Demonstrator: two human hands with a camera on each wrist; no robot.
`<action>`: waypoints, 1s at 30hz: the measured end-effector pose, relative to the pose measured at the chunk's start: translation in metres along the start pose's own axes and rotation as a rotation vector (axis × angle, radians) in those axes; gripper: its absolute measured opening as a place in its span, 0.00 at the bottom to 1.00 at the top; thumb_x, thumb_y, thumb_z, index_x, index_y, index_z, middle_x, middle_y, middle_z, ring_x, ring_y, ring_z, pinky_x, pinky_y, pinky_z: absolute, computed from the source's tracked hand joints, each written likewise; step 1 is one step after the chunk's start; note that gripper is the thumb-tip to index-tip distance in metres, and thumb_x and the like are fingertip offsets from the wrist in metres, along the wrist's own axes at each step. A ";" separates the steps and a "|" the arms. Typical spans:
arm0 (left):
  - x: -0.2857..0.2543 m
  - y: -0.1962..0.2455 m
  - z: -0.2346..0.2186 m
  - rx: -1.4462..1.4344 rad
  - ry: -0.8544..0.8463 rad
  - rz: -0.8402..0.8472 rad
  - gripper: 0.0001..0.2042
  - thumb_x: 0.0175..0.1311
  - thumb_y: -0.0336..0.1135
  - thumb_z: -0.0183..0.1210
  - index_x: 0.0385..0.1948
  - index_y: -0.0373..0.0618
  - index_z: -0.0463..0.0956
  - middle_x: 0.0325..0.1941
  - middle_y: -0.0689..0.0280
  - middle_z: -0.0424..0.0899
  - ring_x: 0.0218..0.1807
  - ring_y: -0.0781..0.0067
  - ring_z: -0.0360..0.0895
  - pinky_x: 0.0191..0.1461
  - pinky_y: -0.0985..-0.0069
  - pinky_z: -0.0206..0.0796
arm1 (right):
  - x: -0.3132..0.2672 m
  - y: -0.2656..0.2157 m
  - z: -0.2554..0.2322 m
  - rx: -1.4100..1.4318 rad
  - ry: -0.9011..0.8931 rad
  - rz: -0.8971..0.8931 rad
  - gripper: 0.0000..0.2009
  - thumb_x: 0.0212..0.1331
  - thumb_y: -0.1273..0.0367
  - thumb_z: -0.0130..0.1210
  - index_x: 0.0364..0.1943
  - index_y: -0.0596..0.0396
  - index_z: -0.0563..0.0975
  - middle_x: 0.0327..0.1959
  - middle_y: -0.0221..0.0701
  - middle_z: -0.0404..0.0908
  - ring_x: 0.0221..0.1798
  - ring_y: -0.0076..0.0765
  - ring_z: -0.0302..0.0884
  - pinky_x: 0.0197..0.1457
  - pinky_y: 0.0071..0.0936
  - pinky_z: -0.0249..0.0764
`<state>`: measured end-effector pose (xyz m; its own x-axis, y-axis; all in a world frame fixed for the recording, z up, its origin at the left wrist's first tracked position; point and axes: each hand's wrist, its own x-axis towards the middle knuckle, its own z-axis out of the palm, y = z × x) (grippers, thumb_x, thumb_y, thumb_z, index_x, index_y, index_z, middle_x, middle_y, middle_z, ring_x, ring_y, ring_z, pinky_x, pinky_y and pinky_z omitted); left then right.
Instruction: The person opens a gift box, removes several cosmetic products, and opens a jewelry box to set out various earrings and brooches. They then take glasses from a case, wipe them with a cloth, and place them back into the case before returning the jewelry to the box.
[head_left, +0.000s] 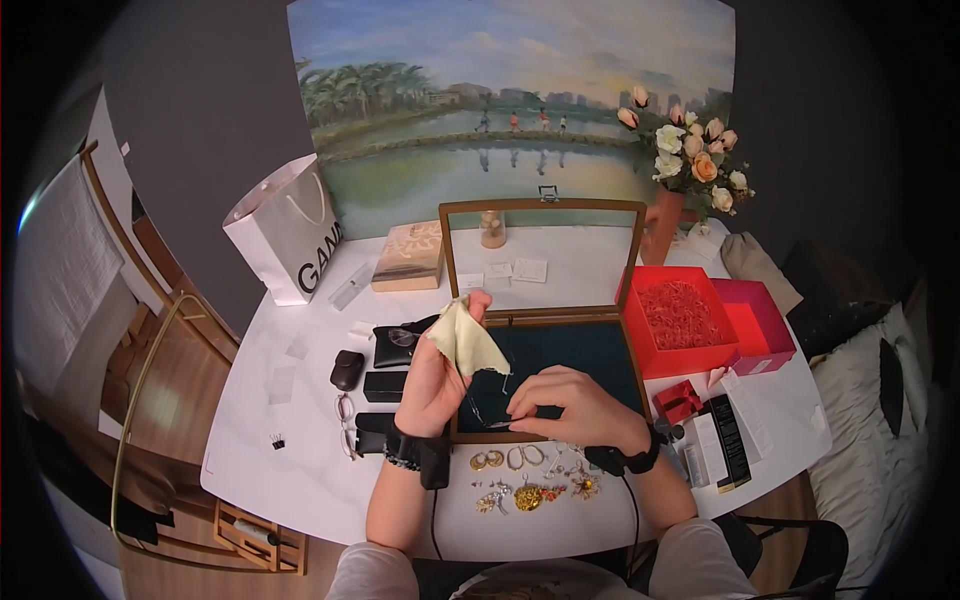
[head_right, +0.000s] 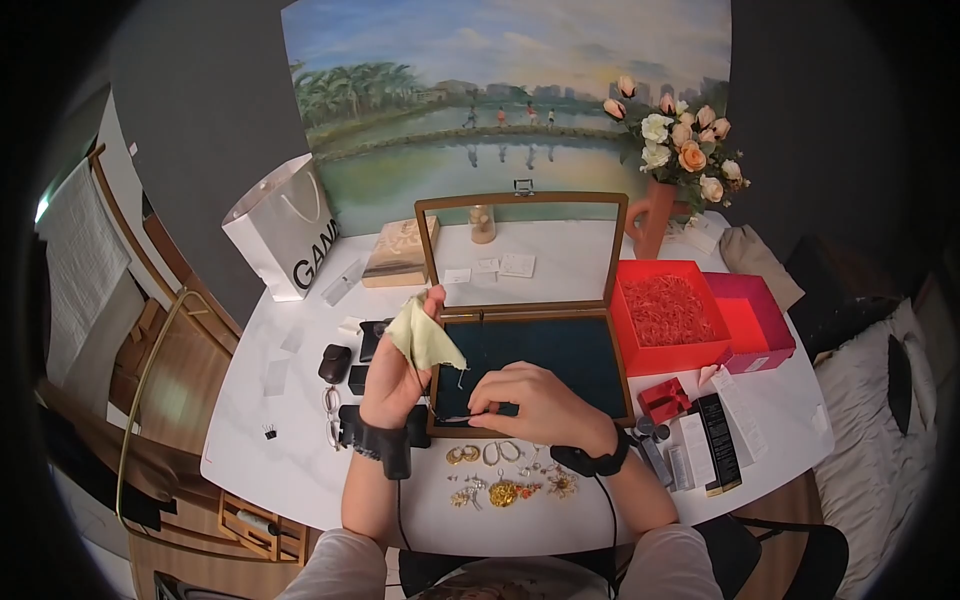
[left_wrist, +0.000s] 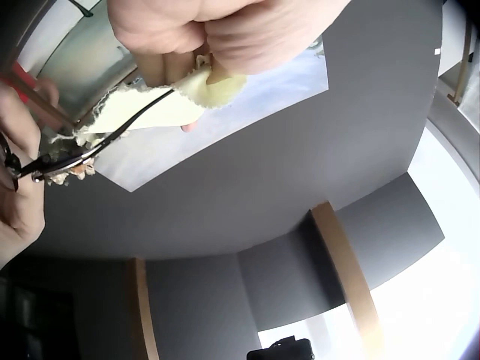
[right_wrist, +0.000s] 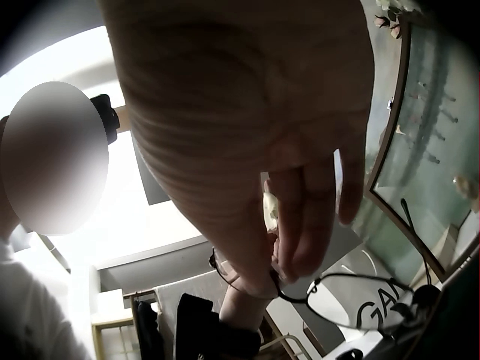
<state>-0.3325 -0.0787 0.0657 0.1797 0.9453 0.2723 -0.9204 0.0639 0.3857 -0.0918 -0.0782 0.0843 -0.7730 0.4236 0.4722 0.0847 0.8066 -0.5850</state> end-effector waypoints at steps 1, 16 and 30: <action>0.000 -0.001 0.001 0.005 -0.061 -0.046 0.21 0.85 0.39 0.43 0.71 0.36 0.65 0.66 0.58 0.81 0.66 0.69 0.81 0.68 0.69 0.79 | 0.000 -0.001 0.001 0.023 0.005 -0.014 0.06 0.57 0.73 0.72 0.33 0.57 0.84 0.39 0.33 0.88 0.41 0.36 0.86 0.50 0.34 0.77; -0.010 -0.056 0.033 1.067 -0.062 -0.075 0.16 0.83 0.34 0.50 0.64 0.35 0.75 0.57 0.61 0.87 0.54 0.78 0.84 0.58 0.78 0.76 | -0.006 0.011 -0.009 0.756 0.595 0.204 0.05 0.73 0.74 0.59 0.40 0.58 0.75 0.41 0.33 0.85 0.36 0.19 0.82 0.37 0.19 0.75; -0.019 -0.059 0.046 1.311 -0.343 -0.019 0.11 0.81 0.34 0.54 0.49 0.34 0.79 0.37 0.66 0.85 0.38 0.84 0.75 0.45 0.79 0.71 | -0.008 0.026 -0.022 1.154 0.979 0.325 0.03 0.77 0.67 0.56 0.44 0.49 0.77 0.44 0.25 0.82 0.36 0.13 0.73 0.42 0.18 0.73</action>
<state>-0.2659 -0.1148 0.0780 0.4423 0.8086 0.3880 0.0533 -0.4556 0.8886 -0.0699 -0.0517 0.0797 -0.0791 0.9783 0.1913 -0.7093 0.0796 -0.7003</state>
